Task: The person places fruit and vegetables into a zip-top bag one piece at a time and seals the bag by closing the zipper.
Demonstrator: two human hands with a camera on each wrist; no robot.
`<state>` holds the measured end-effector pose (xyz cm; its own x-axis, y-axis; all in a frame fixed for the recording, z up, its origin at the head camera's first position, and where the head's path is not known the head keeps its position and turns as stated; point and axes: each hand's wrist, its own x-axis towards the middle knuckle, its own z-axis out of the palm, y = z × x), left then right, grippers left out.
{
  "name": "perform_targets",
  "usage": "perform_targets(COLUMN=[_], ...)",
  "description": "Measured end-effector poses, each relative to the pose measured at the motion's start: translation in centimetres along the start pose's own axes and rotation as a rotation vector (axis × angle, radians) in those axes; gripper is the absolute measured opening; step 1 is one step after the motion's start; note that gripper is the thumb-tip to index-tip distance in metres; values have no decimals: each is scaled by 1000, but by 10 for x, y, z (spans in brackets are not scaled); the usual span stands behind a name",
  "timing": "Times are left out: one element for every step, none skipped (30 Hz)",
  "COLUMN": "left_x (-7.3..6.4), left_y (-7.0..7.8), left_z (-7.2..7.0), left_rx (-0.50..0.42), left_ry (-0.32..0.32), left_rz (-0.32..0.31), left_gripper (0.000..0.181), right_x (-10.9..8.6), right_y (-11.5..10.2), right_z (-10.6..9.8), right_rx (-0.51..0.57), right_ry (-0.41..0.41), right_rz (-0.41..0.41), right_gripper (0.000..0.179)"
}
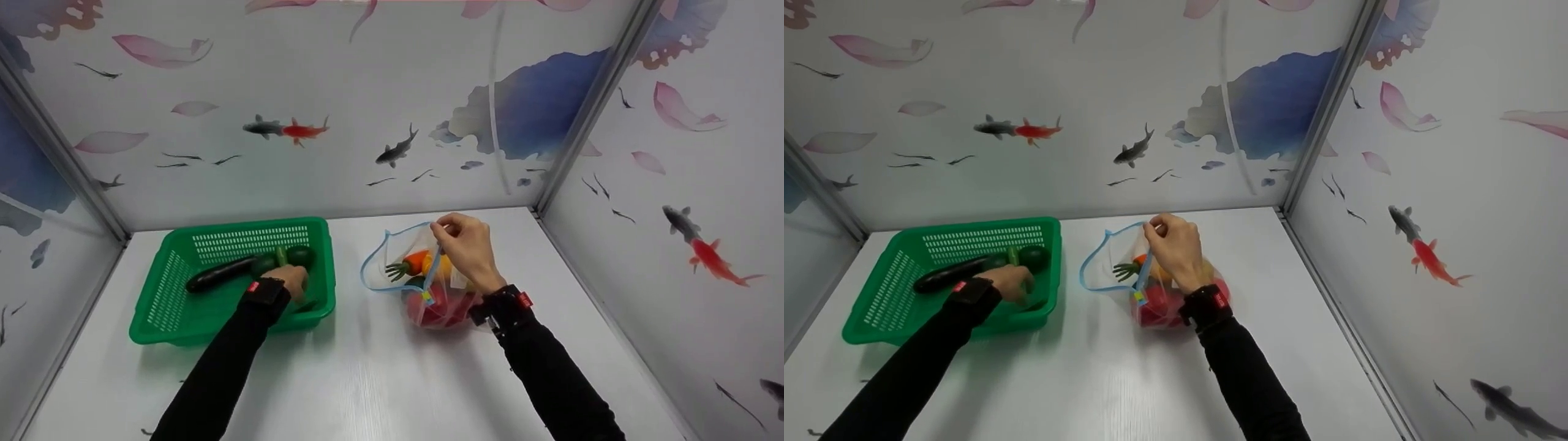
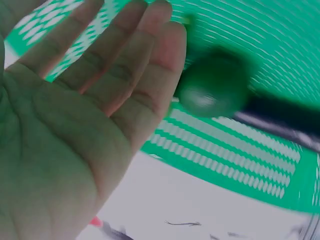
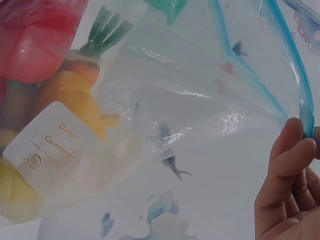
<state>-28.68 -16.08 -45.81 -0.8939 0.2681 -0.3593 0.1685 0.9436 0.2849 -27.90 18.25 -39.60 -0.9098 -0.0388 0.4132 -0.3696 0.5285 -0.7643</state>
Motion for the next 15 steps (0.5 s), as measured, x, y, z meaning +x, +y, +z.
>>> perform_targets(left_x=[-2, -3, -5, -7, -8, -9, -11, -11, -12, -13, -13, -13, -13, -13, -13], left_y=[2, 5, 8, 11, 15, 18, 21, 23, 25, 27, 28, 29, 29, 29, 29], left_z=[0, 0, 0, 0, 0, 0, 1, 2, 2, 3, 4, 5, 6, 7, 9], left_rx=[44, 82, 110, 131, 148, 165, 186, 195, 207, 218, 226, 227, 234, 242, 247], left_ry=[-4, -9, -17, -26, -33, -38, -39, -35, -25, -13, -1, 7, 14, 21, 35], left_rz=[1, 0, 0, -4, -5, -3, -2, -5, -4, -5, -3, -7, -5, -1, 4], left_gripper=[6, 3, 12, 20, 26, 30, 33, 35, 36, 37, 38, 38, 38, 38, 37], right_x=[0, 0, 0, 0, 0, 0, 0, 0, 0, 0, 0, 0, 0, 0, 0], right_y=[0, 0, -1, -1, -1, -1, -1, -1, -1, -1, -1, -1, -1, -1, -1], right_z=[0, 0, 0, 0, 0, 1, 1, 1, 1, 1, 0, 0, 0, -1, -1], right_rx=[-5, -11, -12, -15, -18, -22, -29, -30, -31, -33, -36, -39, -40, -40, -41], right_ry=[3, 5, 8, 9, 10, 9, 8, 5, 4, 5, 7, 9, 10, 11, 12], right_rz=[-5, -8, -7, -5, -3, -2, -2, 4, 6, 6, 3, 1, 0, 0, -1], right_gripper=[16, 16, 16, 16, 16, 16, 16, 16, 16, 16, 16, 16, 16, 15, 15])
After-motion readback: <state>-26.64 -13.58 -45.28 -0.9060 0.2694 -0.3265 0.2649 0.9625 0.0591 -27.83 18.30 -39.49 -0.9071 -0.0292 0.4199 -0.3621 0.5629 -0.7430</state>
